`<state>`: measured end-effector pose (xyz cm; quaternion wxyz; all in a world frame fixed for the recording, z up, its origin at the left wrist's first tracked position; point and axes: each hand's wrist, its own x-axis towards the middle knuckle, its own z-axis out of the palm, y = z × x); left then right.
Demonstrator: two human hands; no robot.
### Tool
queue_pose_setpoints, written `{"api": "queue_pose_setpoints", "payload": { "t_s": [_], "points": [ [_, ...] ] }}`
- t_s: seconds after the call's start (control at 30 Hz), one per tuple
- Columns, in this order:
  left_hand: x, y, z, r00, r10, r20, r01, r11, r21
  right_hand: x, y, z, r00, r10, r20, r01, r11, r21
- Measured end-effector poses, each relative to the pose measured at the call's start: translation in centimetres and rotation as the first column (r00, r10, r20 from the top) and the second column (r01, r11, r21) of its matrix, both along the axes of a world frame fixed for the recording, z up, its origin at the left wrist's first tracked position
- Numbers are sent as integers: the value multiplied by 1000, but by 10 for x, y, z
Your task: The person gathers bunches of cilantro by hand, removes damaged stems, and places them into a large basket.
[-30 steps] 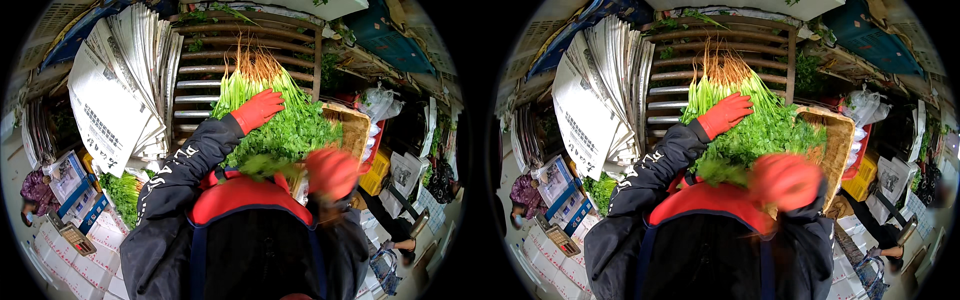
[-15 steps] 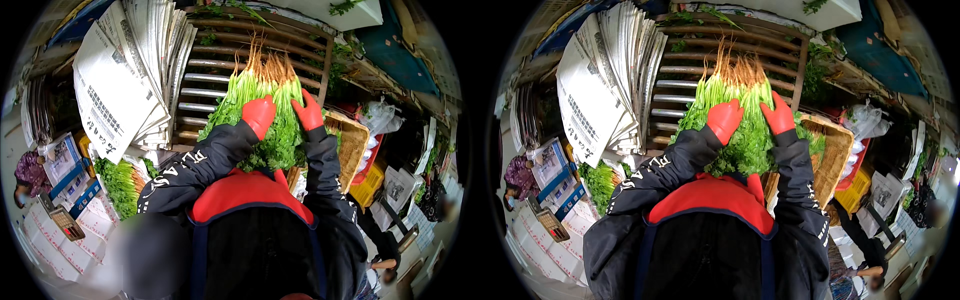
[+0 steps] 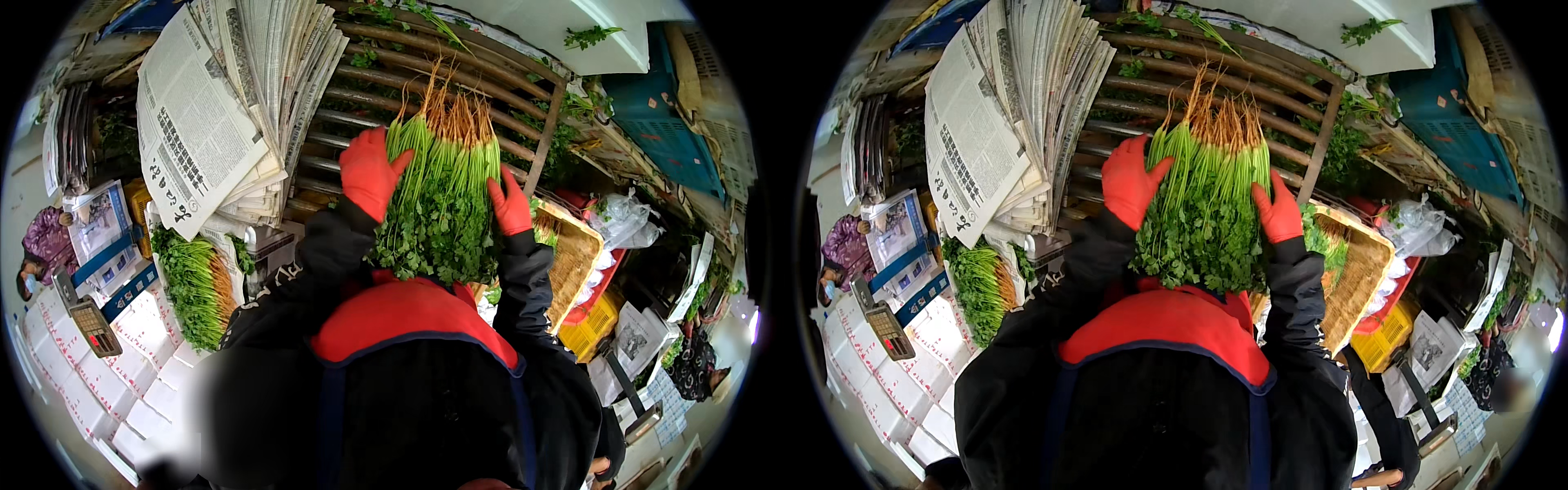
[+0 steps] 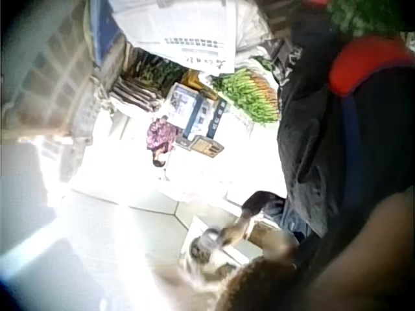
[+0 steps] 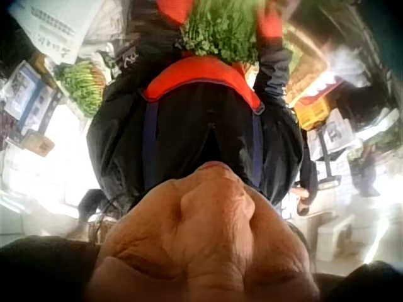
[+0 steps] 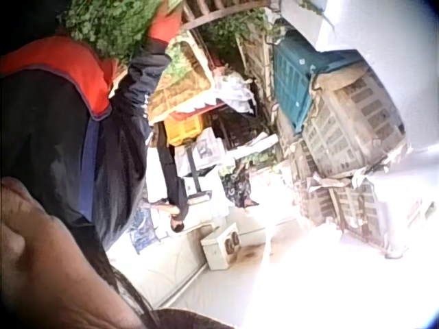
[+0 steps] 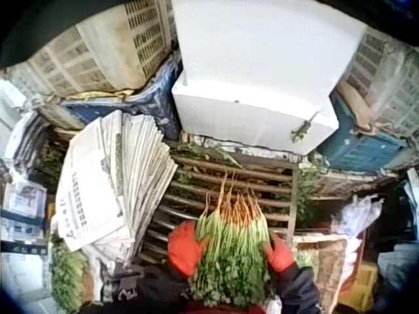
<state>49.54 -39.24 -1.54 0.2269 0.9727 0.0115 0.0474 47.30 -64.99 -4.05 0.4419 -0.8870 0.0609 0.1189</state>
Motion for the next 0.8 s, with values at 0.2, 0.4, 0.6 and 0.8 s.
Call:
{"api": "queue_pose_setpoints", "payload": {
  "t_s": [0.2, 0.4, 0.6, 0.8],
  "points": [
    [-12, -22, -31, 918, 29, -395, -72, 993, -95, -4, 45, -9, 1000, -2, -7, 2, 999, -51],
    [-13, -21, -28, 960, 22, -281, -69, 985, -158, 34, 22, 31, 962, 207, 176, -107, 884, -455],
    [-10, -21, -22, 922, -16, -386, -61, 981, -186, 112, 92, 9, 989, 146, 9, -138, 952, -274],
    [6, -1, -24, 870, -88, -484, -17, 978, -208, 97, 91, -12, 982, 185, -50, -191, 942, -275]
  ]
}}
